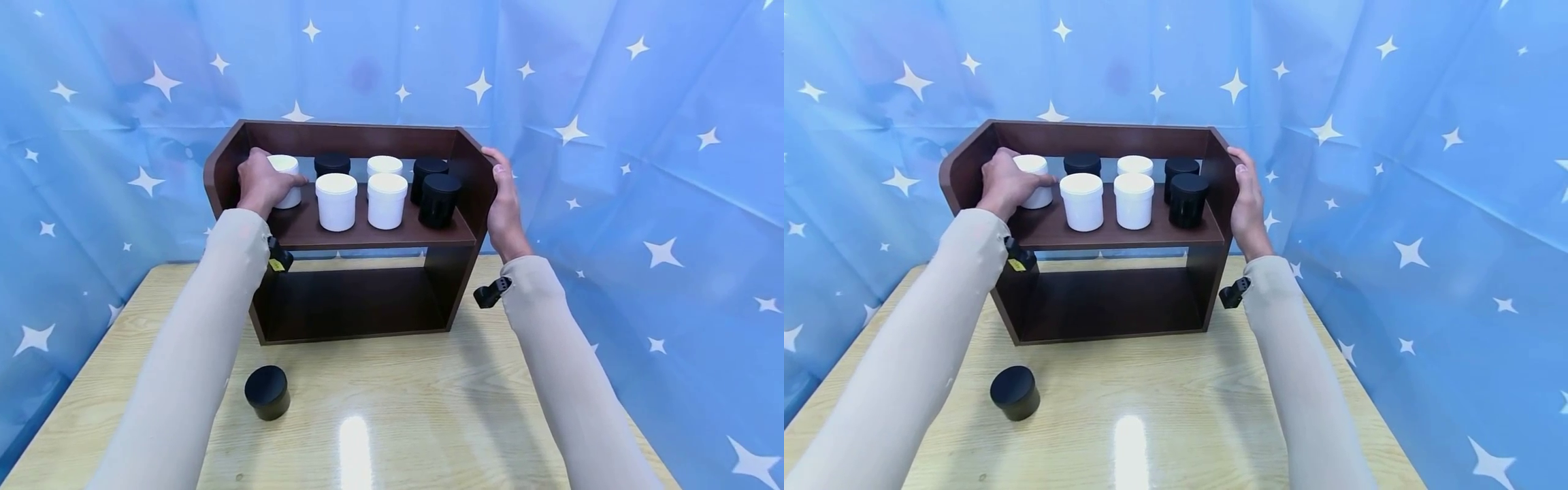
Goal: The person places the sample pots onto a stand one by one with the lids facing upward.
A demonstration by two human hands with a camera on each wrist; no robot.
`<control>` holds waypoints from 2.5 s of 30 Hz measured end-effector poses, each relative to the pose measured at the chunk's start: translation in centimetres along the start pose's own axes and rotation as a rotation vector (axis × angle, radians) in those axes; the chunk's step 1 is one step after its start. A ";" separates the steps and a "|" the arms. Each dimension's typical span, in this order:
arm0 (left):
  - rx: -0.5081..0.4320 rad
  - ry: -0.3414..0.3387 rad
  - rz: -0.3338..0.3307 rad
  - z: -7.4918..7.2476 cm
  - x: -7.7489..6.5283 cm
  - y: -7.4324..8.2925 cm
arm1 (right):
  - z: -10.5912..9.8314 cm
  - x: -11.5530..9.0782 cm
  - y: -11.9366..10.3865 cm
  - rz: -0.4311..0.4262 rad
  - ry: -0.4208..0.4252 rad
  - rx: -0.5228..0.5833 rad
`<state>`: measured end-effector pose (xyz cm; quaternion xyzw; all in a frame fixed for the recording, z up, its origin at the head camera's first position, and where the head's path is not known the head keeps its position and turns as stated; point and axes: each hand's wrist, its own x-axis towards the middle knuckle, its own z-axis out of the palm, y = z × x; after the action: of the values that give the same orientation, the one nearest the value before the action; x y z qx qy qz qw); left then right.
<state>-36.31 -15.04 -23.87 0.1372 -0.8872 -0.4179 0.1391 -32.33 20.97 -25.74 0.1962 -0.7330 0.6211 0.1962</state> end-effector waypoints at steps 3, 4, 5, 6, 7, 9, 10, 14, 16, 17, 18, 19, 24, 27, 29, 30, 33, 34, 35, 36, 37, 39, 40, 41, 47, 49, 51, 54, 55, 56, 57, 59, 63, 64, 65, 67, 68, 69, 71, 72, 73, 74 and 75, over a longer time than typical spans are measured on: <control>0.001 0.003 0.008 0.0 0.2 -0.2 | 0.1 0.0 0.0 -0.006 -0.002 0.004; 0.002 0.003 0.013 0.0 0.3 -0.2 | 0.2 0.0 0.0 -0.008 -0.004 0.007; 0.001 0.004 0.018 0.0 0.3 -0.3 | 0.2 0.0 0.0 -0.008 -0.004 0.010; 0.002 0.005 0.022 0.0 0.3 -0.3 | 0.3 0.0 -0.1 -0.008 -0.006 0.012; 0.003 0.005 0.023 -0.1 0.4 -0.3 | 0.3 0.0 0.0 -0.008 -0.008 0.015; 0.003 0.003 0.028 -0.1 0.6 -0.4 | 0.3 0.0 0.0 -0.007 -0.012 0.020; 0.002 0.003 0.028 -0.1 0.7 -0.4 | 0.3 0.1 0.0 -0.007 -0.013 0.018; 0.009 -0.005 0.027 0.0 1.1 -0.3 | 0.1 0.1 0.0 -0.004 -0.016 0.008; 0.014 -0.010 0.029 0.0 1.2 -0.3 | 0.0 0.1 -0.1 0.003 -0.017 -0.001; 0.017 -0.013 0.029 0.1 1.1 -0.3 | -0.1 0.0 -0.1 0.009 -0.017 -0.006; 0.023 -0.017 0.028 0.1 1.1 -0.2 | -0.1 0.0 -0.1 0.017 -0.018 -0.010; 0.029 -0.022 0.028 0.0 1.0 -0.2 | -0.1 0.0 -0.1 0.022 -0.018 -0.013; 0.079 -0.023 0.017 -0.9 0.2 0.5 | 0.1 0.1 -0.2 0.025 -0.021 -0.003; 0.105 -0.003 0.029 -1.6 -0.5 1.4 | 0.2 0.2 -0.2 0.021 -0.022 0.002; 0.135 -0.003 0.052 -2.1 -1.1 2.1 | 0.1 0.1 -0.2 0.020 -0.022 0.004; 0.153 -0.008 0.068 -2.4 -1.5 2.4 | 0.1 0.1 -0.2 0.021 -0.020 0.002; 0.195 -0.015 0.132 -3.3 -3.0 3.5 | -0.1 0.0 -0.2 0.017 -0.014 -0.003; 0.199 -0.006 0.160 -3.7 -3.8 3.8 | -0.1 0.0 -0.1 0.014 -0.016 0.001; 0.195 0.011 0.192 -4.0 -4.7 4.1 | -0.1 0.1 -0.1 0.012 -0.019 0.003; 0.185 0.034 0.225 -4.5 -5.7 4.4 | -0.1 0.1 0.0 0.013 -0.021 0.000; 0.169 0.067 0.262 -4.9 -6.9 4.6 | -0.1 0.1 0.0 0.011 -0.024 0.008; 0.082 0.143 0.372 -5.7 -9.4 4.7 | -0.1 0.1 0.1 0.011 -0.022 0.014; 0.032 0.178 0.440 -6.1 -10.6 4.5 | -0.1 0.1 0.1 0.012 -0.022 0.016; -0.023 0.203 0.510 -6.6 -11.8 4.2 | -0.1 0.1 0.1 0.013 -0.021 0.020; -0.633 0.071 0.903 -7.6 -16.7 0.1 | -0.1 0.2 0.0 0.000 -0.022 0.054; -0.884 -0.052 1.015 -7.2 -17.4 -1.9 | -0.2 0.2 -0.1 0.003 -0.021 0.052; -1.065 -0.184 1.108 -6.5 -17.7 -4.1 | -0.1 0.2 -0.2 0.008 -0.026 0.048; -1.051 -0.274 1.121 -5.6 -18.0 -7.4 | -0.1 0.3 -0.2 0.012 -0.036 0.050; -1.016 -0.302 1.102 -5.2 -18.0 -8.6 | -0.1 0.3 -0.1 0.013 -0.036 0.053; -0.972 -0.329 1.078 -4.9 -18.0 -9.9 | 0.0 0.3 0.0 0.013 -0.036 0.059; -0.916 -0.347 1.046 -4.6 -17.9 -11.1 | 0.0 0.3 0.0 0.015 -0.036 0.061; -0.789 -0.375 0.960 -4.1 -17.9 -13.5 | -0.1 0.4 0.2 0.019 -0.039 0.066; -0.568 -0.396 0.764 -3.1 -18.1 -17.8 | -0.1 0.4 0.4 0.010 -0.045 0.096; -0.532 -0.402 0.717 -2.8 -18.1 -18.7 | -0.1 0.5 0.4 0.003 -0.045 0.109; -0.508 -0.405 0.675 -2.5 -18.1 -19.5 | -0.1 0.5 0.4 -0.003 -0.044 0.122; -0.480 -0.411 0.604 -1.9 -17.9 -20.9 | -0.1 0.7 0.6 -0.014 -0.042 0.134; -0.458 -0.412 0.574 -1.6 -17.8 -21.5 | -0.2 0.8 0.8 -0.016 -0.041 0.136; -0.447 -0.415 0.558 -1.3 -17.7 -22.0 | -0.2 1.0 1.1 -0.017 -0.040 0.140; -0.430 -0.431 0.532 -0.8 -17.6 -22.9 | -0.3 1.2 1.6 -0.013 -0.039 0.134; -0.413 -0.440 0.520 -0.6 -17.6 -23.3 | -0.4 1.3 1.9 -0.011 -0.036 0.130; -0.394 -0.450 0.513 -0.3 -17.6 -23.6 | -0.5 1.5 2.2 -0.009 -0.034 0.129; -0.379 -0.461 0.514 -0.1 -17.7 -23.9 | -0.5 1.6 2.4 -0.007 -0.031 0.129; -0.365 -0.472 0.515 0.2 -17.8 -24.2 | -0.6 1.7 2.6 -0.006 -0.030 0.130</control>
<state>-16.84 -23.33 -45.21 -0.2167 -0.8113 -0.5403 0.0536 -35.14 21.86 -26.89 0.2201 -0.6933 0.6638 0.1740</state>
